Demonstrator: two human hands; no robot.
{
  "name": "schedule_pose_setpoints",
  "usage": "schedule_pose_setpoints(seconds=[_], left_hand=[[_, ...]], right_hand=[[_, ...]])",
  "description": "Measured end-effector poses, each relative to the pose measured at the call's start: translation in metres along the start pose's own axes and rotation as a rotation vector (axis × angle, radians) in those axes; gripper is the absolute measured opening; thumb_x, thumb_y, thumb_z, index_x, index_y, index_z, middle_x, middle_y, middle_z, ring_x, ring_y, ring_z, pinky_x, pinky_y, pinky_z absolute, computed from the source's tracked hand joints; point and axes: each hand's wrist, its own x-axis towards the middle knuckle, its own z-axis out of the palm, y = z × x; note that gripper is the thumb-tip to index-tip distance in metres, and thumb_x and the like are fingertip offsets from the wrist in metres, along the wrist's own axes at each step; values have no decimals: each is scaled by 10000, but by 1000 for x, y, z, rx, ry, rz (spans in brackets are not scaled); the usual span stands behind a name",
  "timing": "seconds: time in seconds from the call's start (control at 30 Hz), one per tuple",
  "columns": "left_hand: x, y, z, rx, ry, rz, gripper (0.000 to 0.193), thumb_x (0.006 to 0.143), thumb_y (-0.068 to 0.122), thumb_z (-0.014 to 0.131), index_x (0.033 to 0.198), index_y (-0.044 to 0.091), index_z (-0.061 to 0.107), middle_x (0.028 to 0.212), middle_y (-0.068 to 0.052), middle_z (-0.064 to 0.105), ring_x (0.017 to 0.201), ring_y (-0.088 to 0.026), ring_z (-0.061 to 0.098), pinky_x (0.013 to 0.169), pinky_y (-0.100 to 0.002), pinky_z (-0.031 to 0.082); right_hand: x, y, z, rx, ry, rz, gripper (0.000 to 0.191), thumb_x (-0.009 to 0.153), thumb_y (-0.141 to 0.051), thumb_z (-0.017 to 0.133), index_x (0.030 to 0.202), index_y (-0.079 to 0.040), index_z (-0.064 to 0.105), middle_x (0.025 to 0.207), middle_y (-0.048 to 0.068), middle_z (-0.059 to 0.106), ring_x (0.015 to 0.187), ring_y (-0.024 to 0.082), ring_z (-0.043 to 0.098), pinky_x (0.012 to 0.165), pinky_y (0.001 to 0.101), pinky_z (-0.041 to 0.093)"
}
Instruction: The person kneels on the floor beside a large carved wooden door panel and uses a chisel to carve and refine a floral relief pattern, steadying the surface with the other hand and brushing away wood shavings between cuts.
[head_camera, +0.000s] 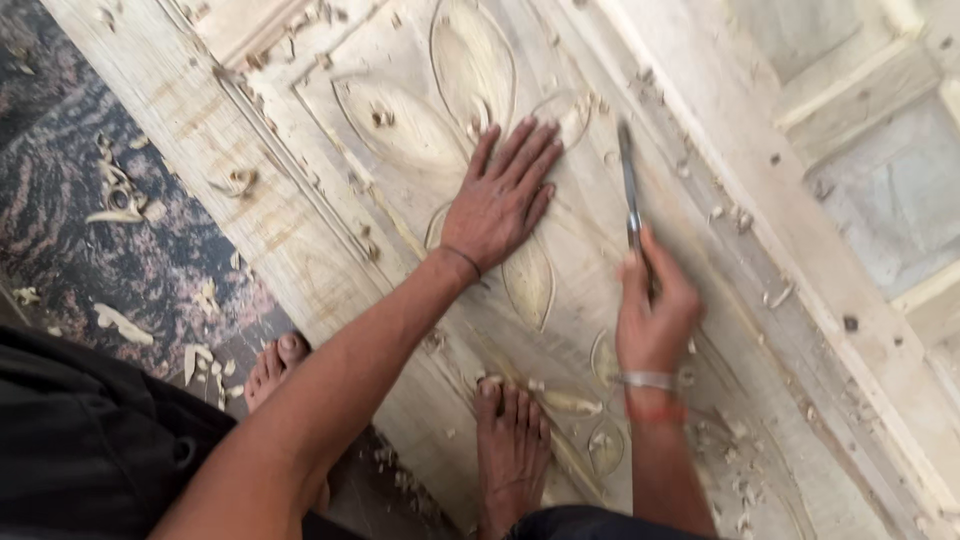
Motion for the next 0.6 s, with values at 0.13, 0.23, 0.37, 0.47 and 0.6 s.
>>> schedule_pose_setpoints(seconds=[0.13, 0.23, 0.37, 0.47, 0.6], left_hand=[[2, 6, -1, 26, -19, -4, 539, 1103, 362, 422, 1581, 115, 409, 1681, -47, 305, 1574, -223, 208, 1299, -481, 87], [2, 6, 0, -10, -25, -17, 531, 1120, 369, 409, 1596, 133, 405, 1703, -18, 297, 1595, -202, 188, 1325, -462, 83], [3, 6, 2, 20, -17, -4, 540, 1116, 360, 422, 1600, 122, 395, 1695, -29, 292, 1582, -205, 191, 1312, -471, 84], [3, 6, 1, 22, -19, -4, 536, 1110, 363, 433, 1589, 127, 395, 1687, -29, 296, 1575, -211, 203, 1305, -473, 90], [2, 8, -1, 12, -45, -17, 535, 1121, 360, 423, 1602, 129, 391, 1701, -16, 296, 1592, -207, 201, 1322, -466, 91]], right_hand=[[0, -3, -1, -27, -12, 100, 368, 1003, -26, 621, 1366, 30, 640, 988, 138, 762, 872, 128, 755, 745, 284, 587], [-1, -5, 1, -5, 52, 101, 345, 1019, -22, 624, 1356, 42, 657, 970, 158, 776, 845, 160, 736, 746, 298, 571], [-3, -6, 2, -21, 31, 78, 340, 1021, -23, 627, 1352, 50, 653, 1004, 155, 772, 847, 152, 750, 713, 296, 572], [-7, -7, -1, -24, 44, 95, 340, 1019, -28, 626, 1349, 53, 645, 1001, 141, 764, 840, 136, 746, 676, 281, 564], [-11, -7, -4, -19, 51, 94, 340, 1035, -27, 627, 1366, 44, 653, 947, 130, 761, 800, 137, 706, 686, 280, 540]])
